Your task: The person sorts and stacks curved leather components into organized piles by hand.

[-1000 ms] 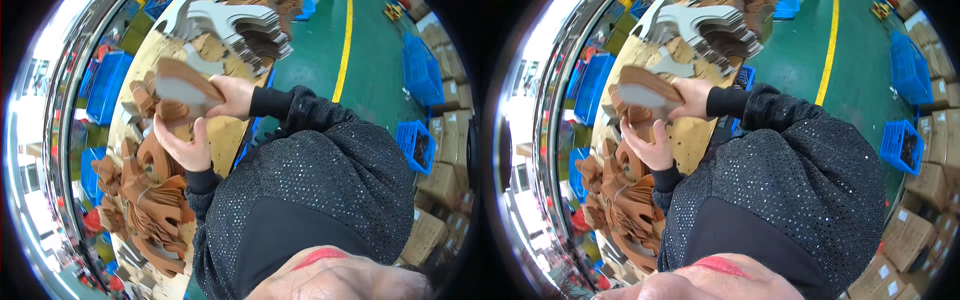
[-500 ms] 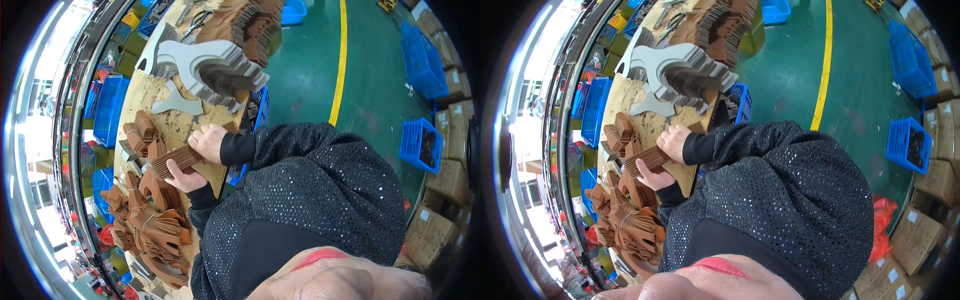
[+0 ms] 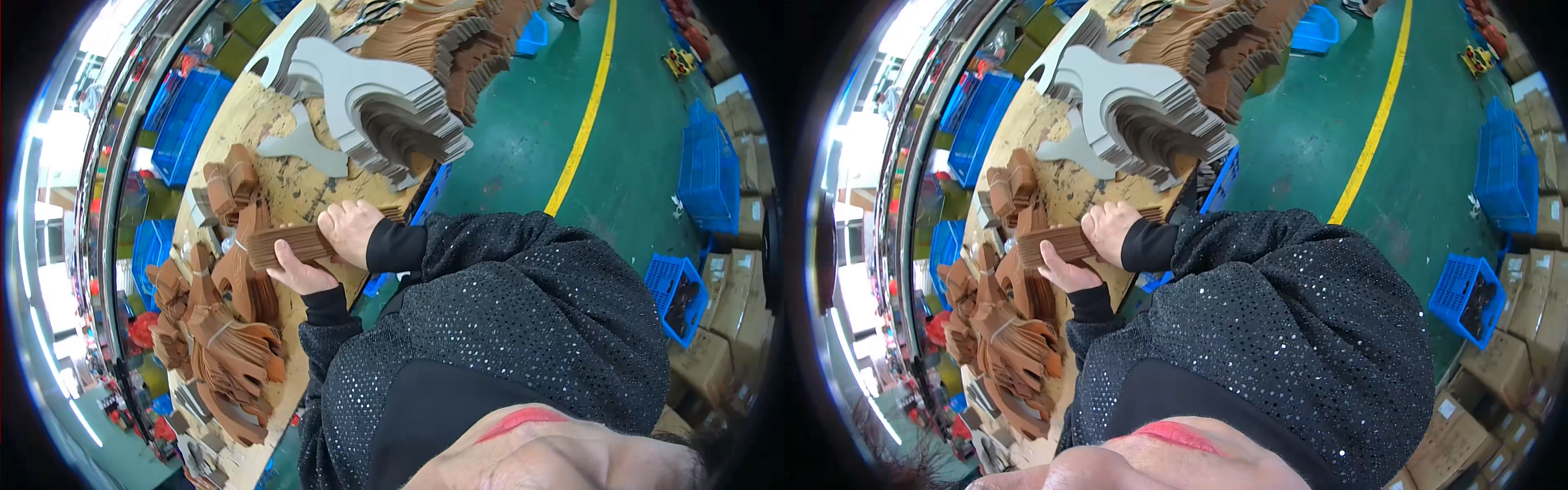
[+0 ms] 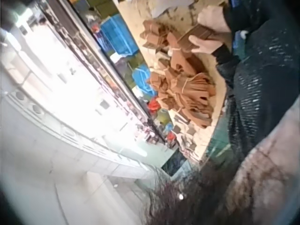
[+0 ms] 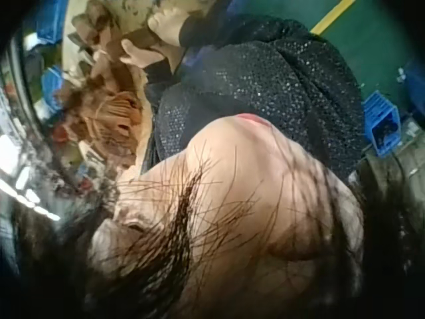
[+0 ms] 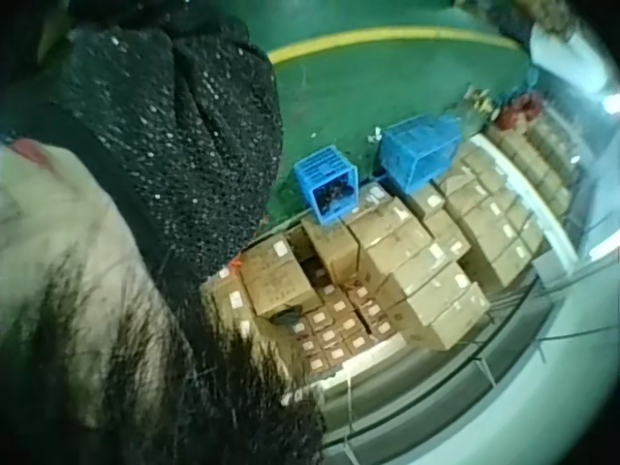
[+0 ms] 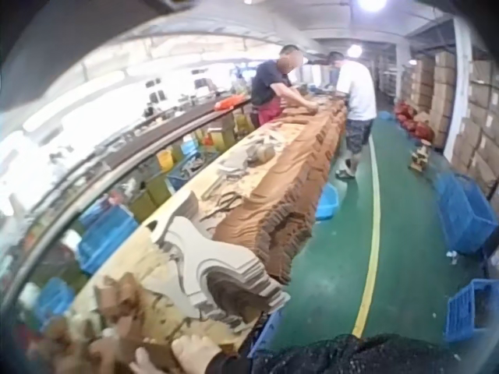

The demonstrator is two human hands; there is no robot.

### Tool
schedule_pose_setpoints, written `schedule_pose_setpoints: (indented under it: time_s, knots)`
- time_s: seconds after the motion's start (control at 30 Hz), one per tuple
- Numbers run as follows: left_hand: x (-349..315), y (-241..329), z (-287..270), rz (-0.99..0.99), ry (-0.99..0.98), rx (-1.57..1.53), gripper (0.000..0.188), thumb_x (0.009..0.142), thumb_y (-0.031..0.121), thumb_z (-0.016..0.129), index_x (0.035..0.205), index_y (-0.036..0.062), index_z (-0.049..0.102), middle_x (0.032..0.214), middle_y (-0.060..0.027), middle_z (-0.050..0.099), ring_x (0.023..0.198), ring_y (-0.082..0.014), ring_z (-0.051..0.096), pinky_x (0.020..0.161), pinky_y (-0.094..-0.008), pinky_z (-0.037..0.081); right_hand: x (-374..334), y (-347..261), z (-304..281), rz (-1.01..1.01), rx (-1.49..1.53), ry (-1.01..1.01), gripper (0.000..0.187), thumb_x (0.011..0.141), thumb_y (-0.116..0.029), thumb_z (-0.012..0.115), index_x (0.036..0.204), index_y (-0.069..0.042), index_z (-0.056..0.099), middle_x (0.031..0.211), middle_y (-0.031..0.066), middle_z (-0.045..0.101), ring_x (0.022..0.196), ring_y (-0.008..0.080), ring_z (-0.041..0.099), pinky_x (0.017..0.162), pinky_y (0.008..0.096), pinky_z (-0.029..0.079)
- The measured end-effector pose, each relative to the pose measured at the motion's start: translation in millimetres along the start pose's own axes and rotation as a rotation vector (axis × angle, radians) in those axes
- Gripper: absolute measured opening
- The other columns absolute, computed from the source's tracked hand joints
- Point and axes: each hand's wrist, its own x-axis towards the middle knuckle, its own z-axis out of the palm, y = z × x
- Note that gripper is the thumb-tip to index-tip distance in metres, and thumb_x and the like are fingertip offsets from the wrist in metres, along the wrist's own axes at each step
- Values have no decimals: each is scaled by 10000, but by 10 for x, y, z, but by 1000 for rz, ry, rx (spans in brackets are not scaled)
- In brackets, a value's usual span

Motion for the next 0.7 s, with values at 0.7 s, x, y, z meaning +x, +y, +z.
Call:
schedule_pose_setpoints:
  time_s: [0.7]
  knots:
    - [480, -25, -302, -301, -379, -356, 511, 785, 474, 673, 1051, 53, 560, 974, -64, 605, 893, -206, 586, 812, -371, 495, 142, -6, -319, 65, 180, -350, 788, 641, -387, 783, 1190, 44, 418, 1124, 198, 539, 1015, 359, 556, 867, 406, 467]
